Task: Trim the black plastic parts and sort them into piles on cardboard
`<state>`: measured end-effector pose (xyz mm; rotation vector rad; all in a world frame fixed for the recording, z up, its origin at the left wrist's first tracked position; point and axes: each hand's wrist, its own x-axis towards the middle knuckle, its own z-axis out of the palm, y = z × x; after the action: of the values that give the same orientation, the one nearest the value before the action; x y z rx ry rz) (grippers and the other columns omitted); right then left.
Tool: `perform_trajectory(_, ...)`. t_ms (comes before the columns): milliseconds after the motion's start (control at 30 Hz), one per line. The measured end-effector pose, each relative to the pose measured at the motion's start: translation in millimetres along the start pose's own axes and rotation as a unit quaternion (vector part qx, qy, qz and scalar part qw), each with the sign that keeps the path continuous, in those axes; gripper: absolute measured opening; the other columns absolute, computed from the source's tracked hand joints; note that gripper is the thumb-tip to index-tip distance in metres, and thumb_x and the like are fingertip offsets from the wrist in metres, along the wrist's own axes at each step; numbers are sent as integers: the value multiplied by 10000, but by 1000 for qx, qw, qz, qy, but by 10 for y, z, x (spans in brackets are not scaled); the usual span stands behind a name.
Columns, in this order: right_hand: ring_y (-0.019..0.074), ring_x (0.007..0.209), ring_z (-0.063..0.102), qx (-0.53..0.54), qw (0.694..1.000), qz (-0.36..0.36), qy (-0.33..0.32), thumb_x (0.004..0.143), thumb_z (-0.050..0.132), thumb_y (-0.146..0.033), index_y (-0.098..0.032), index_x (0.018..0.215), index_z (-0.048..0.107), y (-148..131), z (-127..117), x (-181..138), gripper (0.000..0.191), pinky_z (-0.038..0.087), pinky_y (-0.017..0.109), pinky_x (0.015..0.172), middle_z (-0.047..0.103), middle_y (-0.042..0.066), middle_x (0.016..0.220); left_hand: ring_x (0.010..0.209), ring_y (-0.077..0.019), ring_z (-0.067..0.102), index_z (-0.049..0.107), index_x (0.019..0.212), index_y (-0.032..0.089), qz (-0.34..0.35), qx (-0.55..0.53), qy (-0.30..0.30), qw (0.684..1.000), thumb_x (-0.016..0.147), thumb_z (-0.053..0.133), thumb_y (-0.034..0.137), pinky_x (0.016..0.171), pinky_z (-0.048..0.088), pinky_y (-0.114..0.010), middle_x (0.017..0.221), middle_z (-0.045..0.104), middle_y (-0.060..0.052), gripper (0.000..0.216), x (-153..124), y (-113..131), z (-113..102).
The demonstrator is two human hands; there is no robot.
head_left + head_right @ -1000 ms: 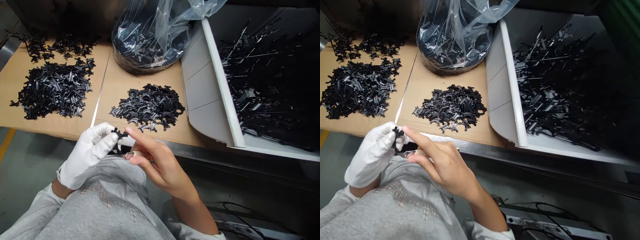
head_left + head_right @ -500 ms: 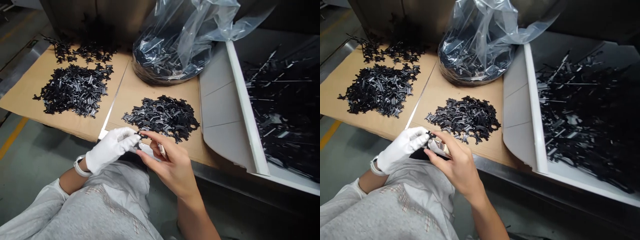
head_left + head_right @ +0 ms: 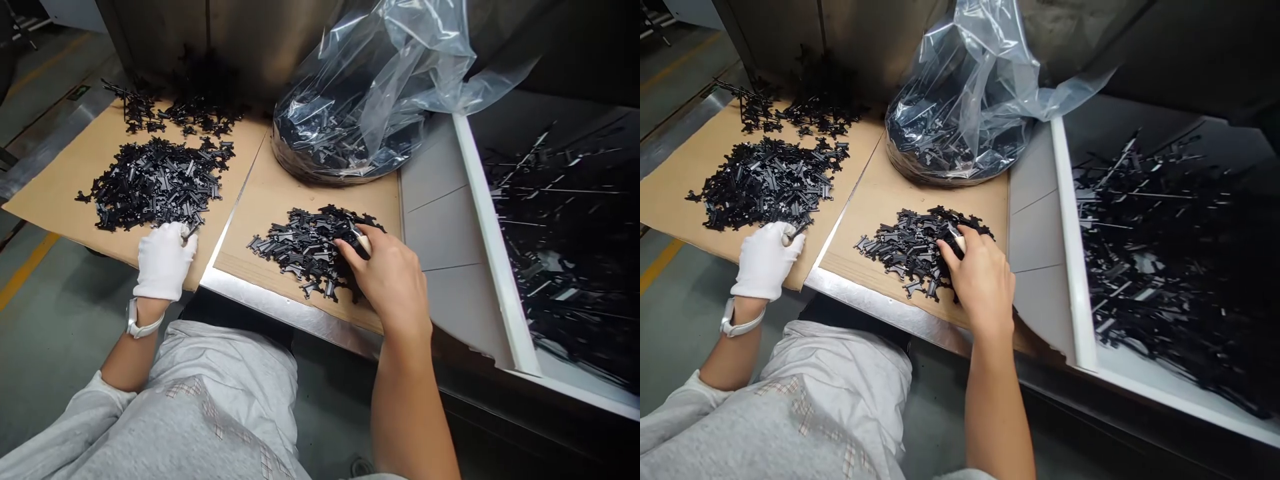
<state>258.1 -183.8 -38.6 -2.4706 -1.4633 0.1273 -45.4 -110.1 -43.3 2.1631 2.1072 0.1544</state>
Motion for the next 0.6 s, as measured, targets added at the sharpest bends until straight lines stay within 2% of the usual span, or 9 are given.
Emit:
perform_trajectory(100, 371, 1070, 681, 48, 997, -27, 59, 952, 605, -453, -193, 1308, 691, 25, -13, -63, 449, 527, 445, 828, 739, 185, 1198, 926, -290, 684, 668, 887, 227, 3, -49, 45, 998, 946, 540, 356, 764, 434, -368, 894, 727, -71, 191, -6, 15, -13)
perform_trajectory(167, 302, 929, 684, 131, 986, -62, 85, 941, 617, -457, -191, 1211, 727, -34, -48, -148, 395, 525, 397, 781, 753, 145, 1043, 857, -262, 665, 659, 883, 227, 29, -93, 91, 991, 923, 574, 335, 752, 428, -355, 834, 704, -47, 143, -55, 57, -32)
perform_trajectory(233, 208, 700, 623, 252, 962, -97, 43, 925, 648, -453, -195, 1134, 745, -182, -94, -269, 346, 501, 324, 655, 699, 59, 810, 754, -229, 627, 642, 852, 224, 95, -141, 127, 977, 900, 607, 305, 738, 425, -347, 764, 675, -24, 101, -147, 138, -55)
perform_trajectory(267, 166, 603, 562, 318, 941, -113, -8, 920, 664, -438, -194, 1123, 746, -282, -112, -336, 328, 469, 288, 584, 645, 17, 725, 708, -213, 603, 630, 829, 224, 139, -163, 140, 967, 894, 615, 284, 731, 422, -344, 732, 658, -14, 90, -205, 192, -66)
perform_trajectory(333, 117, 541, 499, 425, 890, -135, -99, 915, 680, -397, -187, 1143, 739, -494, -125, -459, 315, 432, 248, 523, 620, -7, 726, 653, -191, 566, 608, 796, 224, 225, -196, 157, 942, 897, 620, 251, 715, 406, -342, 684, 634, 1, 105, -328, 311, -85)
perform_trajectory(400, 99, 543, 488, 486, 849, -145, -147, 907, 693, -384, -182, 1123, 740, -659, -98, -539, 300, 426, 233, 512, 665, 8, 796, 645, -185, 555, 603, 791, 223, 284, -211, 164, 921, 913, 618, 239, 700, 385, -344, 665, 626, 4, 124, -436, 418, -102)
perform_trajectory(500, 106, 586, 554, 535, 818, -136, -163, 892, 708, -396, -179, 1001, 735, -735, -32, -574, 244, 467, 230, 531, 720, 34, 851, 645, -176, 552, 611, 787, 220, 311, -249, 144, 906, 921, 628, 241, 686, 376, -339, 655, 611, 7, 137, -532, 509, -141)
perform_trajectory(567, 123, 643, 630, 571, 795, -121, -164, 888, 721, -427, -180, 945, 715, -696, -13, -570, 254, 516, 235, 565, 730, 43, 851, 660, -161, 571, 629, 830, 215, 290, -328, 80, 895, 899, 674, 260, 683, 405, -317, 698, 623, 10, 93, -557, 517, -187)
perform_trajectory(600, 130, 667, 657, 591, 781, -115, -166, 887, 728, -453, -181, 937, 707, -669, -15, -569, 277, 535, 238, 577, 729, 45, 853, 675, -154, 584, 639, 886, 214, 267, -381, 26, 885, 884, 709, 296, 680, 426, -302, 741, 635, 10, 108, -562, 510, -213)
